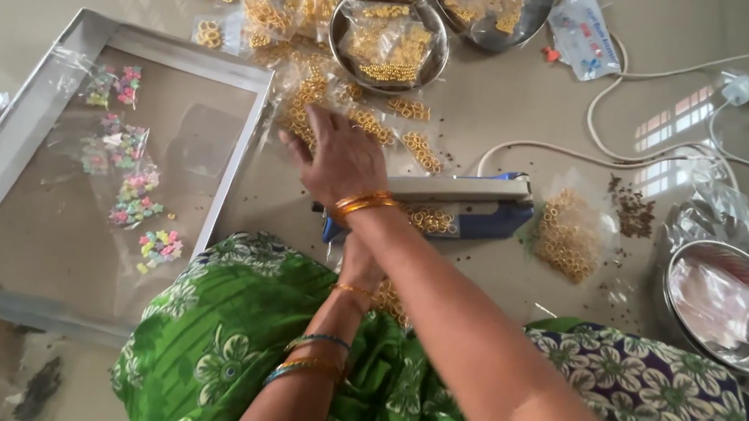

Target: The person seals small plastic bags containing gold-colored trimmings using a manual impulse sealer.

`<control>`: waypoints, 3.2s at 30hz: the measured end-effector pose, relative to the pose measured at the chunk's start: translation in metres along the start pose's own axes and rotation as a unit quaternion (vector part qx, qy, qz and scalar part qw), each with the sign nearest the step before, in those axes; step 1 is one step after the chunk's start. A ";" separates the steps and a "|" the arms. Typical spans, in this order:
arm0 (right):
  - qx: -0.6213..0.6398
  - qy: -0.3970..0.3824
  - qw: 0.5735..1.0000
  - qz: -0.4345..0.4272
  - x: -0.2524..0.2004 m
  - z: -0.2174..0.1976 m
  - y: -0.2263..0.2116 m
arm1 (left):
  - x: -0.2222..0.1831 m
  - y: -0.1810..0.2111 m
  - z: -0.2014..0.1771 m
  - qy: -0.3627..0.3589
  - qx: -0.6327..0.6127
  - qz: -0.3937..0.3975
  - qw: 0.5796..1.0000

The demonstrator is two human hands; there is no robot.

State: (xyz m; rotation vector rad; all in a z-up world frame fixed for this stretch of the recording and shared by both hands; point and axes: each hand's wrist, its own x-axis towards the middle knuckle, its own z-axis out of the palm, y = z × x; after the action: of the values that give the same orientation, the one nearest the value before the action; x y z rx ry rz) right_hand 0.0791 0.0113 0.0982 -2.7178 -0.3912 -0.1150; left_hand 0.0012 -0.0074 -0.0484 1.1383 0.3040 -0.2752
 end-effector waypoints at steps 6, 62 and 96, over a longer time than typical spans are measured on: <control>0.057 0.006 0.995 -0.077 -0.058 -0.015 0.043 | 0.014 -0.028 -0.013 -0.015 -0.123 0.039 0.991; -0.067 -0.267 0.958 0.077 -0.128 -0.140 0.179 | -0.074 0.089 0.018 -0.047 0.426 0.297 0.853; 0.176 0.114 0.921 0.329 -0.115 -0.009 0.158 | -0.021 0.041 0.006 0.013 -0.052 -0.132 0.990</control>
State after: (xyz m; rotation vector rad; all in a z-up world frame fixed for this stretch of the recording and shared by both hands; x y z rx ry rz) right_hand 0.0140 -0.1615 0.0334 -2.2980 0.5257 -0.1526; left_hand -0.0027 0.0043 -0.0036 0.9996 0.4883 -0.4732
